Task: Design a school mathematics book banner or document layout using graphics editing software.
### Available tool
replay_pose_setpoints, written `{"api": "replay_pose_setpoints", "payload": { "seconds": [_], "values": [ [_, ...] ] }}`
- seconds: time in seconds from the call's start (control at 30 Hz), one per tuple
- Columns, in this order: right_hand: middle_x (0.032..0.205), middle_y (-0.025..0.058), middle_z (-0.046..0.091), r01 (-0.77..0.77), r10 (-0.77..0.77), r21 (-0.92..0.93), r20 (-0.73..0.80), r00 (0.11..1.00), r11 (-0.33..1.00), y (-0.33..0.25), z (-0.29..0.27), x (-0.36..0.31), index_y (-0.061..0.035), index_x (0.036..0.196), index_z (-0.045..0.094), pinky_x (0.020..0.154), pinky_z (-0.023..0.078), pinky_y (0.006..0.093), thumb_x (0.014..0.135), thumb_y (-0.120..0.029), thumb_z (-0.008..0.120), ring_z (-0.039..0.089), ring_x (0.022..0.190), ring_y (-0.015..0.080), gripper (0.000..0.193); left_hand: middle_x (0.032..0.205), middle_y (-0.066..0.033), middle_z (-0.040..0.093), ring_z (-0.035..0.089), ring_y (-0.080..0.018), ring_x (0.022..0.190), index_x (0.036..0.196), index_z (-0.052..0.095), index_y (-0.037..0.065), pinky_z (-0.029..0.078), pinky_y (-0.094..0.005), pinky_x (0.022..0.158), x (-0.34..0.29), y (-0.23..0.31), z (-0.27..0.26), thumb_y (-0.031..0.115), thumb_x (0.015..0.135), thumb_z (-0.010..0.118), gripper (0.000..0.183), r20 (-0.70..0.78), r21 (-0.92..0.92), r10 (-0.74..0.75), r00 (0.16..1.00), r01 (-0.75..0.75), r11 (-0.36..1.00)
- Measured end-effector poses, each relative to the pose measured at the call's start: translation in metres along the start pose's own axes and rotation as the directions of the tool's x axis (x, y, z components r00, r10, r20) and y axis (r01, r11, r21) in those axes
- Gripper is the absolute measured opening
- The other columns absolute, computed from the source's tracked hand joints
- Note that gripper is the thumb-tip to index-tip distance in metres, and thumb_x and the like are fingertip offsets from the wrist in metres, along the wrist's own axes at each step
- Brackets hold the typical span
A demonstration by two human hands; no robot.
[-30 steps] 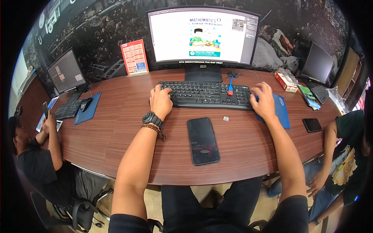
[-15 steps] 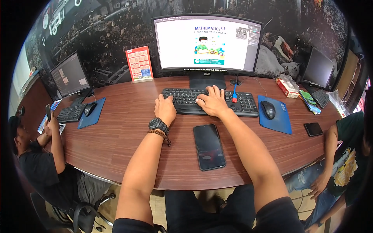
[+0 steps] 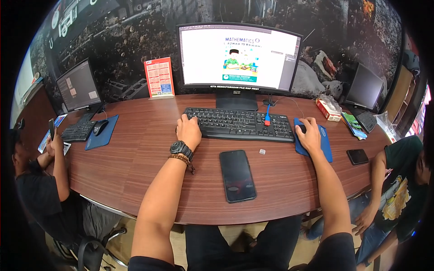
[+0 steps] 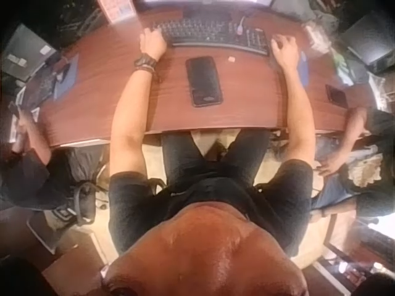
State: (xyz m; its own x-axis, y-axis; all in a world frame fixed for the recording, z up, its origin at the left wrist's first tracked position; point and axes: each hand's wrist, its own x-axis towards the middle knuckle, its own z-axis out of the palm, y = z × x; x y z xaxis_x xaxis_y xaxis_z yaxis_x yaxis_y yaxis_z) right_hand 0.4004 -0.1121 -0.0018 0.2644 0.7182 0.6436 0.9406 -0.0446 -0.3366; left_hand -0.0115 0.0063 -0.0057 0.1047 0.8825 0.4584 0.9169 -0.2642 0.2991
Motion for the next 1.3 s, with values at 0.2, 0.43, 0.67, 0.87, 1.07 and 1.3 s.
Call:
{"api": "replay_pose_setpoints", "payload": {
  "seconds": [0.2,0.43,0.67,0.87,1.07,1.3],
  "values": [
    [0.131,0.013,0.053,-0.137,0.134,0.032,0.077,0.988,0.99,0.005,-0.007,-0.005,-0.0123,0.128,0.063,0.098,0.047,0.0445,0.082,-0.041,0.072,0.052,0.124,0.0344,0.055,0.135,-0.0241,0.049,0.042,-0.0438,0.129,0.127,0.063,0.005,0.035,-0.0591,0.105,-0.002,0.001,0.009,0.028,0.095,0.063,0.039,-0.08,-0.092,0.022,0.997,-0.029,0.995],
    [0.136,0.0155,0.049,-0.04,0.046,-0.068,0.096,0.994,0.997,0.002,-0.008,-0.004,-0.0144,0.132,0.061,0.106,0.04,0.0491,0.075,-0.047,0.076,0.043,0.129,0.0382,0.067,0.14,-0.0272,0.046,0.039,-0.0448,0.133,0.135,0.058,0.003,0.032,-0.0566,0.109,-0.003,0.004,0.001,0.045,0.093,0.065,0.059,-0.01,-0.072,-0.008,1.0,0.008,0.997],
    [0.13,0.0136,0.054,-0.063,0.062,0.009,0.068,0.996,0.998,0.001,-0.01,-0.004,-0.0149,0.125,0.066,0.101,0.044,0.0473,0.08,-0.042,0.073,0.051,0.122,0.0374,0.053,0.141,-0.0268,0.048,0.04,-0.0429,0.134,0.124,0.069,0.012,0.029,-0.0527,0.112,-0.004,0.005,0.001,0.038,0.091,0.068,0.042,-0.077,-0.088,0.108,0.991,-0.115,0.99],
    [0.125,0.0119,0.058,-0.163,0.158,0.062,0.076,0.985,0.985,0.012,-0.007,-0.004,-0.012,0.114,0.071,0.097,0.049,0.0431,0.085,-0.031,0.067,0.059,0.116,0.0341,0.035,0.148,-0.0253,0.042,0.029,-0.0458,0.141,0.107,0.076,0.012,0.019,-0.0647,0.115,-0.001,0.007,-0.002,0.033,0.092,0.067,0.028,0.007,-0.169,0.193,0.981,-0.189,0.967],
    [0.125,0.014,0.058,-0.152,0.147,0.086,0.067,0.987,0.985,0.018,-0.002,-0.004,-0.0104,0.112,0.07,0.098,0.048,0.0436,0.082,-0.025,0.066,0.057,0.117,0.0361,0.034,0.138,-0.0227,0.053,0.044,-0.0417,0.131,0.109,0.075,0.012,0.033,-0.0537,0.108,-0.006,0.012,-0.004,0.024,0.092,0.067,0.022,-0.089,-0.073,0.17,0.981,-0.177,0.982],
    [0.124,0.0161,0.057,0.386,-0.391,0.106,0.036,0.92,0.917,-0.043,0.018,0.015,-0.0103,0.11,0.071,0.11,0.035,0.0517,0.082,-0.023,0.069,0.045,0.128,0.0403,0.031,0.129,-0.0183,0.057,0.056,-0.0415,0.115,0.12,0.07,0.011,0.046,-0.0517,0.097,0.006,-0.006,0.001,0.008,0.09,0.061,0.031,-0.043,-0.128,-0.097,0.994,0.091,0.988]
  ]
}}
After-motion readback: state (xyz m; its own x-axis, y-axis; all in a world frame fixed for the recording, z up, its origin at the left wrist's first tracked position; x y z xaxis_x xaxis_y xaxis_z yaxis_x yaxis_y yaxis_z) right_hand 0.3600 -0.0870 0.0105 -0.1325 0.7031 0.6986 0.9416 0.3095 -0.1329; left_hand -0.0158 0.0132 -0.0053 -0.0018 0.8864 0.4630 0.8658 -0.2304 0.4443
